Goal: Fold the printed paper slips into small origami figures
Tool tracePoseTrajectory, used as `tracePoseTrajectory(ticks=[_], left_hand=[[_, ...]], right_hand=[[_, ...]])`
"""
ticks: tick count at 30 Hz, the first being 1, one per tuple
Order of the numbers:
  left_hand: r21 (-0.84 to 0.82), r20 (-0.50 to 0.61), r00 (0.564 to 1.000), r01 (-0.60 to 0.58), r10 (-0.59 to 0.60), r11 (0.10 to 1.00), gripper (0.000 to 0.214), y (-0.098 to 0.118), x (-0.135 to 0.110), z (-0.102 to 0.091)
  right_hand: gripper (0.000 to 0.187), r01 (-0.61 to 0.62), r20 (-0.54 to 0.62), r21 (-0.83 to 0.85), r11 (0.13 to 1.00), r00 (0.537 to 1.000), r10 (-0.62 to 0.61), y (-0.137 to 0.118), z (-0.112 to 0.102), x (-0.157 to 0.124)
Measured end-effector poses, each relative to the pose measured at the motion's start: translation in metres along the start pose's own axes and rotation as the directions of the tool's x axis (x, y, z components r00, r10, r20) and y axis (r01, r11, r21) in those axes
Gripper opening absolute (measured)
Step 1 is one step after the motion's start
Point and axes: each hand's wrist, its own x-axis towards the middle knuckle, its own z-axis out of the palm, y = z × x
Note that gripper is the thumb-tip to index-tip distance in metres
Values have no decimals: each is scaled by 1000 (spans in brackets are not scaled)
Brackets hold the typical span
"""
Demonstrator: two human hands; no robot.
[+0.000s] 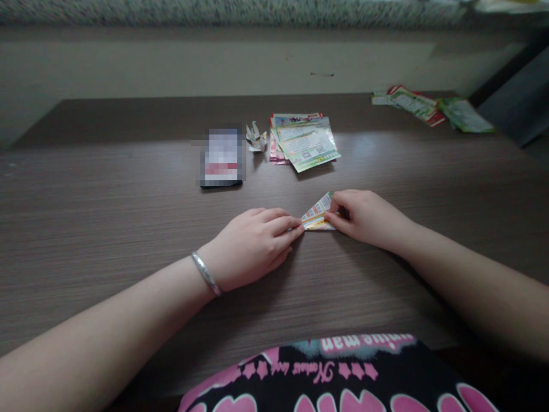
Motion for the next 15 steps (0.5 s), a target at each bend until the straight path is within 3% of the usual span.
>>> tracePoseTrajectory(ticks=[9, 15], left_hand=[[0, -44, 999, -26, 26, 1000, 34, -1, 0, -1], [-40, -12, 1000, -9, 8, 999, 38, -2, 1, -1]], right_hand=[[14, 21, 14, -46, 999, 1000, -20, 1, 0, -1], [14, 7, 39, -70, 998, 999, -5, 7, -7, -2]])
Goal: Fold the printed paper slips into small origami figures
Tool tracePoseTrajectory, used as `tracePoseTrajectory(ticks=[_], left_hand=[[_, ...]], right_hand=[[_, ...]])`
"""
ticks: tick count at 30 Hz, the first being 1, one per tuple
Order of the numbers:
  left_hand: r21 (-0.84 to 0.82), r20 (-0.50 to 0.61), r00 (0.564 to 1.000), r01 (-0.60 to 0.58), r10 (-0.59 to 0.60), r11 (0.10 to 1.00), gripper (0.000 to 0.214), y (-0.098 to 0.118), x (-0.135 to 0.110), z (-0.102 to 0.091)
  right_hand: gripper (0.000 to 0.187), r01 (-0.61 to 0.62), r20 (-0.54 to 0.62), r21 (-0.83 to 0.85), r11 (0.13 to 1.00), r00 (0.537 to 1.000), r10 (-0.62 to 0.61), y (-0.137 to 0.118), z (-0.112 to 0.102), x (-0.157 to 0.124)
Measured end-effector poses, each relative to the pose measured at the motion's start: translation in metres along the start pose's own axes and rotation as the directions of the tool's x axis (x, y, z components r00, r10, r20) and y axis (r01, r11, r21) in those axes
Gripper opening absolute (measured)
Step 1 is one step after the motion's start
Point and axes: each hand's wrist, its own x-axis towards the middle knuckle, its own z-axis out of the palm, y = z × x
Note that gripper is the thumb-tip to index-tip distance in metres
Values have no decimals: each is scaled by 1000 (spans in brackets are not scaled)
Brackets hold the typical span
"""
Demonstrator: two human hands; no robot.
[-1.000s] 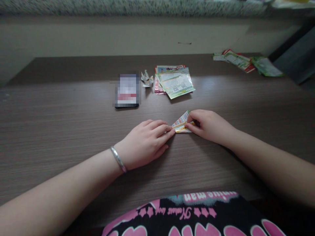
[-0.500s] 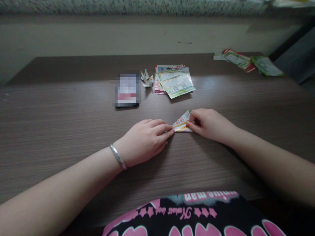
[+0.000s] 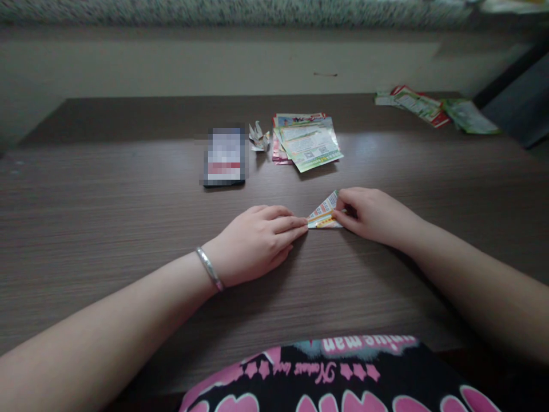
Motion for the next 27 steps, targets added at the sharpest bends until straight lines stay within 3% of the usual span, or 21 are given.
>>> tracePoseTrajectory(ticks=[5, 9, 15, 22, 27], left_hand=[[-13, 14, 1000, 0, 1, 1000, 40, 3, 1, 1], [-27, 30, 999, 12, -11, 1000, 41, 5, 2, 0], [-33, 34, 999, 5, -4, 999, 42, 4, 3, 0], [-41, 24, 1000, -7, 8, 999, 41, 2, 1, 1], [-37, 15, 1000, -10, 10, 999, 40, 2, 1, 2]], right_hand=[[13, -30, -32, -102, 994, 999, 27, -1, -4, 1], [22, 34, -98, -206, 978, 994, -55, -6, -5, 2], [31, 134, -92, -152, 979, 985, -149, -18, -2, 2], [23, 63, -42, 64, 996, 997, -61, -10, 7, 5], [23, 57, -41, 83, 995, 998, -54, -8, 9, 7]])
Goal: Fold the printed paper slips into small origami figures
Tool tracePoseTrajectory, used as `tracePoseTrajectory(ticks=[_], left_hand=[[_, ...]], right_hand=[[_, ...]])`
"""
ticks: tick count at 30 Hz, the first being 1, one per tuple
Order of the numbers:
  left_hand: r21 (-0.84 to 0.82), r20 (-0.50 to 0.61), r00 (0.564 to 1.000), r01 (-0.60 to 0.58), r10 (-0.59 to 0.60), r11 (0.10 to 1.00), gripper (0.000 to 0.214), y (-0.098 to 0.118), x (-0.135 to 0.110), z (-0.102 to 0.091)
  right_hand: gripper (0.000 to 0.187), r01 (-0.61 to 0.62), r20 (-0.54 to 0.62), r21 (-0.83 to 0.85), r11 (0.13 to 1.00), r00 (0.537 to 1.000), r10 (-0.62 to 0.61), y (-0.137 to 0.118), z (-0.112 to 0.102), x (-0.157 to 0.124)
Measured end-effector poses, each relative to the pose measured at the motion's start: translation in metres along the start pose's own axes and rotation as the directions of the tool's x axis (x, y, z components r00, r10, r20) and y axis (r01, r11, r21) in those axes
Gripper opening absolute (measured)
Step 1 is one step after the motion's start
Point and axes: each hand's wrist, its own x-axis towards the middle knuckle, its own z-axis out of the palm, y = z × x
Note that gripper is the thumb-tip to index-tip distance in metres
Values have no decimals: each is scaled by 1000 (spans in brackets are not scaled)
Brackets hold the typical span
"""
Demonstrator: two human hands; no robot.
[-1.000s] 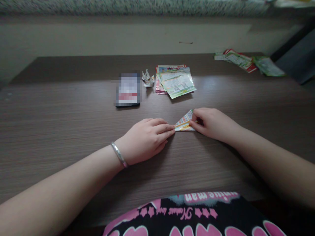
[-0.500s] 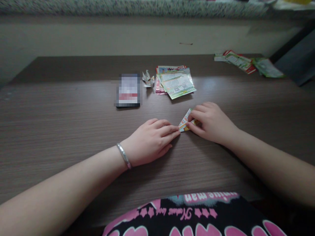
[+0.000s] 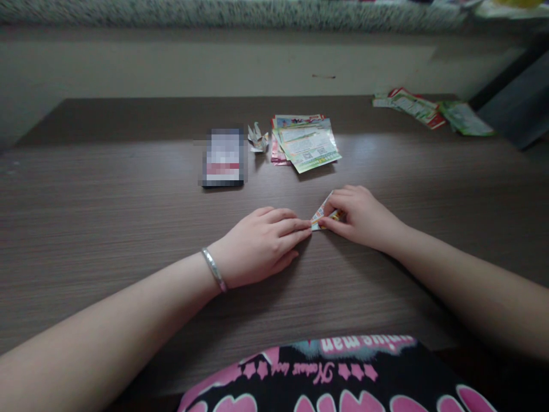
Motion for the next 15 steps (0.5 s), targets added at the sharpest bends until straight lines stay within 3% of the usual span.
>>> tracePoseTrajectory(ticks=[15], left_hand=[[53, -24, 1000, -4, 5, 999, 34, 1, 3, -1]], right_hand=[[22, -23, -15, -70, 997, 1000, 22, -9, 0, -1]])
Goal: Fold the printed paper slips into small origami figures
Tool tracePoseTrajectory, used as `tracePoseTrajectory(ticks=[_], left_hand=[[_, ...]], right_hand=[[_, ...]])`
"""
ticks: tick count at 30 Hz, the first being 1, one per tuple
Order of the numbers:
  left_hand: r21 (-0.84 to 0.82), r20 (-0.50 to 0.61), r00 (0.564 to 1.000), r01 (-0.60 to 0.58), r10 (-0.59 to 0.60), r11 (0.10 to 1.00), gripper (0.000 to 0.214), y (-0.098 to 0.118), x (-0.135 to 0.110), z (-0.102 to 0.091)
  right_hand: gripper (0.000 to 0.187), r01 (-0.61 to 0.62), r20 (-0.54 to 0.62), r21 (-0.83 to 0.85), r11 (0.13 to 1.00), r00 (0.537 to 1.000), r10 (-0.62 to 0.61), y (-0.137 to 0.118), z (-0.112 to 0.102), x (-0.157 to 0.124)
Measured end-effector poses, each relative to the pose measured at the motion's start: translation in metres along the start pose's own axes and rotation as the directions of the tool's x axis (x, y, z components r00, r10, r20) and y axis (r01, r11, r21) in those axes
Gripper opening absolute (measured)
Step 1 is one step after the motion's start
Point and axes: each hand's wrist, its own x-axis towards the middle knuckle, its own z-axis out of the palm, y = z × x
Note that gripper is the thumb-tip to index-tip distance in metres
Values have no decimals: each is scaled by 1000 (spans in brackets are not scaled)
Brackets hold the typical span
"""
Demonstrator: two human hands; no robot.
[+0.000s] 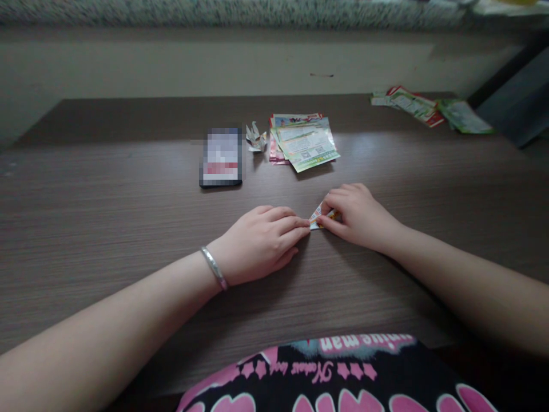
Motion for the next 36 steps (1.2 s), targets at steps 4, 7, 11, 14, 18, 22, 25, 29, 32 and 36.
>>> tracePoseTrajectory(ticks=[4, 7, 11, 14, 18, 22, 25, 29, 32, 36], left_hand=[[33, -8, 1000, -3, 3, 999, 31, 1, 2, -1], [54, -11, 1000, -13, 14, 998, 28, 1, 4, -2], [53, -3, 1000, -17, 17, 998, 26, 1, 5, -4], [30, 14, 999, -31, 30, 999, 26, -1, 4, -5], [-43, 30, 999, -38, 40, 998, 25, -9, 0, -6], [-203, 10, 999, -28, 31, 979, 24, -19, -4, -2], [-277, -26, 1000, -7, -1, 961, 22, -22, -4, 1], [-241, -13, 998, -56, 54, 969, 38, -20, -5, 5], [-150, 29, 997, -67, 72, 986, 42, -17, -5, 7], [-80, 46, 997, -56, 59, 995, 40, -12, -4, 4]], right_hand=[[21, -1, 3, -10, 1000, 1000, 1, -2, 0, 1], [20, 1, 5, -16, 1000, 1000, -1, -3, 1, 1], [21, 4, -2, -15, 1000, 1000, -4, -2, 2, 0], [21, 5, 0, -11, 1000, 1000, -5, -1, 2, -1], [20, 13, 0, -20, 1000, 1000, -13, -2, 3, -3], [21, 36, -6, -41, 999, 999, -36, -1, 5, -5], [22, 48, -2, -30, 998, 999, -48, -1, 5, -6], [21, 71, -4, -14, 997, 997, -71, 0, 6, -3], [20, 114, -41, 16, 993, 993, -113, 3, 9, 0], [16, 232, -292, -32, 972, 928, -231, 9, 11, 1]])
